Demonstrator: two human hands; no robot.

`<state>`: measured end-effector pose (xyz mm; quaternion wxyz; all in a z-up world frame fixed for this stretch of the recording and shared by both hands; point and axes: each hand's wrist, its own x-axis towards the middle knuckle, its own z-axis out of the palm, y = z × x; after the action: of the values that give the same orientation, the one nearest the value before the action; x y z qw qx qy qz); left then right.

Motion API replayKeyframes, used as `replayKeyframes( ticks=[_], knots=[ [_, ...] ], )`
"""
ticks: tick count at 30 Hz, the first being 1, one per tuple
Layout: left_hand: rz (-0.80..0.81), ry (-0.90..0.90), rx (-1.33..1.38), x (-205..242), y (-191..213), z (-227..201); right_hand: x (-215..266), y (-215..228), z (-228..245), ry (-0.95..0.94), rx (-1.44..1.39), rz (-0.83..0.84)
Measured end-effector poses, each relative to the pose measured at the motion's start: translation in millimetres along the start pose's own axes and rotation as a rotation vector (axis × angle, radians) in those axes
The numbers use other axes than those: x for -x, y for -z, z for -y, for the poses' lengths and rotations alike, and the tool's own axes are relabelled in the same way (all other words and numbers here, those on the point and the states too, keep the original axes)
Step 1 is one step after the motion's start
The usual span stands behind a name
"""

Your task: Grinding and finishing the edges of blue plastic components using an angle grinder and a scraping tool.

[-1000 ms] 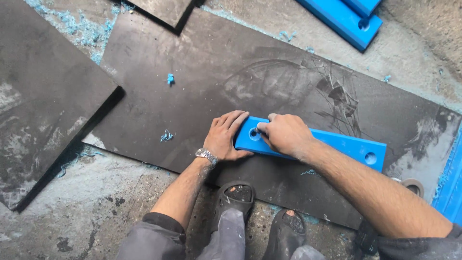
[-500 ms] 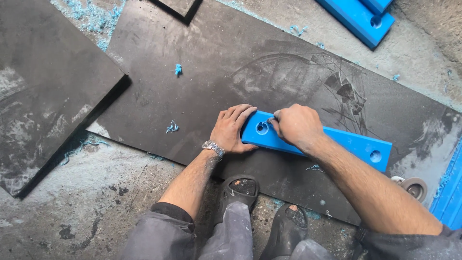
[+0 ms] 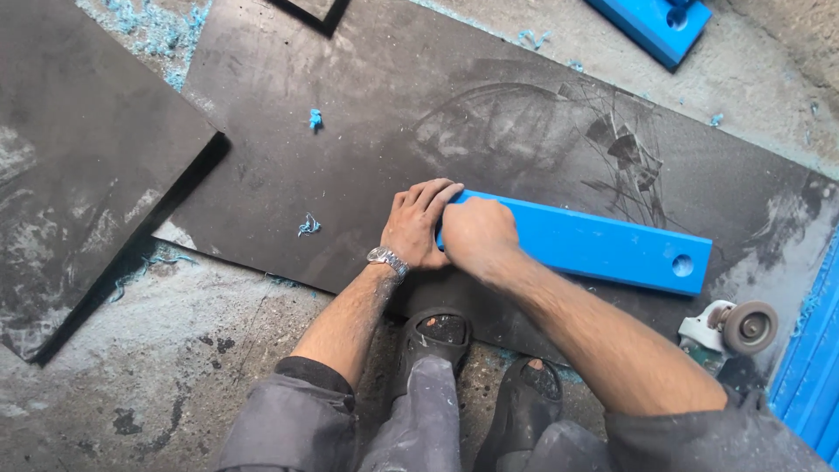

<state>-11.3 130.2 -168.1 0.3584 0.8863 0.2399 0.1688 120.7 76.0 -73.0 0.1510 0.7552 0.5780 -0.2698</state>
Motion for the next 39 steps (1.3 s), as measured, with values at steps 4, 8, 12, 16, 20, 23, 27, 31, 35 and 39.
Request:
replayKeyframes(
  ticks=[4,8,12,16,20,23,27,31,35,39],
  knots=[
    [0.011,-0.002,0.007,-1.7,0.6,-0.3,-18.1,16.5,-6.5,0.015,0.001,-0.048],
    [0.006,-0.002,0.003,-0.1,1.4,-1.6,-15.7,25.5,-29.5,-0.126,-0.042,-0.059],
    [0.021,-0.013,-0.011,-0.8,2.5,-1.4,1.9,44.1,-53.6,-0.246,-0.026,0.086],
    [0.042,0.003,-0.021,-2.3,6.8,-5.3,61.4,113.2,-78.4,-0.235,-0.058,0.293],
    [-0.074,0.031,0.106,-2.5,-1.7,-15.2,142.8,108.8,-117.2,-0.237,0.030,0.407],
    [-0.127,0.063,0.087,-16.9,-7.0,-27.7,183.5,65.1,-135.8,-0.227,-0.020,0.503],
    [-0.096,-0.028,-0.006,-23.0,-15.9,-36.6,213.9,-18.3,-146.8,-0.234,-0.376,0.384],
    [0.025,-0.048,0.042,-9.0,5.5,-60.1,213.1,-122.7,-140.6,-0.237,-0.566,0.090],
    [0.313,-0.170,0.070,-2.3,13.8,-75.2,212.9,-149.3,-127.9,-0.136,-0.684,-0.429],
    [0.301,-0.125,-0.107,-13.9,10.0,-90.4,201.7,-156.1,-131.3,-0.454,-0.814,-0.675]
  ],
)
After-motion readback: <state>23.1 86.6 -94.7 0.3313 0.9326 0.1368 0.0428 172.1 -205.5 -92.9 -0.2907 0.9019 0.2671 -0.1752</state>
